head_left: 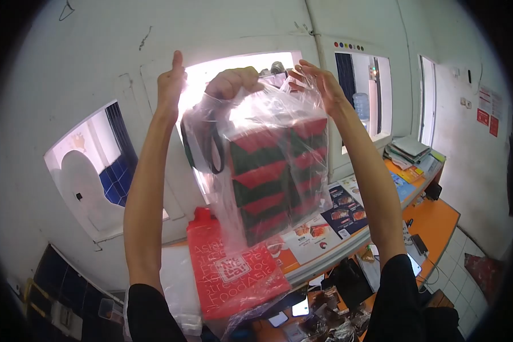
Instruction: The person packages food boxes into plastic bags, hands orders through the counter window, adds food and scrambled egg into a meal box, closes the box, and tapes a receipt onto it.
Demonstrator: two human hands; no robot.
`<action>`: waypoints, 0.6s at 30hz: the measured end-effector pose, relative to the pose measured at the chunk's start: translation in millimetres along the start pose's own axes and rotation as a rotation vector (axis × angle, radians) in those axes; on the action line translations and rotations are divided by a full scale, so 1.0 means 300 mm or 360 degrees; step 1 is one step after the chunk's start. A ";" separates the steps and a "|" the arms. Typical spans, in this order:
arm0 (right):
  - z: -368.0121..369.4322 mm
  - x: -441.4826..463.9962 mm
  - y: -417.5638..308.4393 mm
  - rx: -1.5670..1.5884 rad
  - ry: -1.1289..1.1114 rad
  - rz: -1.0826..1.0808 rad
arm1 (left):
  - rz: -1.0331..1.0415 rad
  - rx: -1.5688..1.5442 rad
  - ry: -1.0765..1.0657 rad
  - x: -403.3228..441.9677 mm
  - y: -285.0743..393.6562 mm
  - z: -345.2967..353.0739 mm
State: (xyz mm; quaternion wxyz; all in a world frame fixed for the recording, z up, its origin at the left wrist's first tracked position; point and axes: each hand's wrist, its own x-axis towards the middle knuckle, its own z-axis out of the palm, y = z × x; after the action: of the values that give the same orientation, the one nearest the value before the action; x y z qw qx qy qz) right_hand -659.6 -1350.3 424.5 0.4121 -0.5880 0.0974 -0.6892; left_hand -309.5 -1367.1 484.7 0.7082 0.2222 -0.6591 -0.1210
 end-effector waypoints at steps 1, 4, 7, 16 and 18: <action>-0.010 0.021 0.005 -0.0064 0.0017 -0.0023 | -0.0087 0.0014 -0.0080 -0.005 0.026 0.015; -0.048 0.073 0.029 -0.0193 0.0100 0.0013 | -0.0196 0.0083 -0.0249 -0.028 0.077 0.041; -0.078 0.071 0.017 -0.0359 0.0189 0.0129 | -0.0279 0.0151 -0.0561 -0.055 0.054 0.033; -0.162 0.001 0.123 -0.1208 0.0112 0.0220 | -0.0205 0.0014 -0.1254 -0.175 -0.130 0.149; -0.211 -0.012 0.138 -0.1220 0.0066 0.0216 | -0.0218 0.0189 -0.1031 -0.226 -0.120 0.201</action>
State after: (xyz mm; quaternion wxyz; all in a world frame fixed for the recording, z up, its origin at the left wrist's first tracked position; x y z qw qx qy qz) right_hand -697.2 -1396.7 377.9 0.2050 -0.6774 0.3949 -0.5858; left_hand -371.5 -1376.3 410.1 0.4379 0.2568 -0.8394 -0.1942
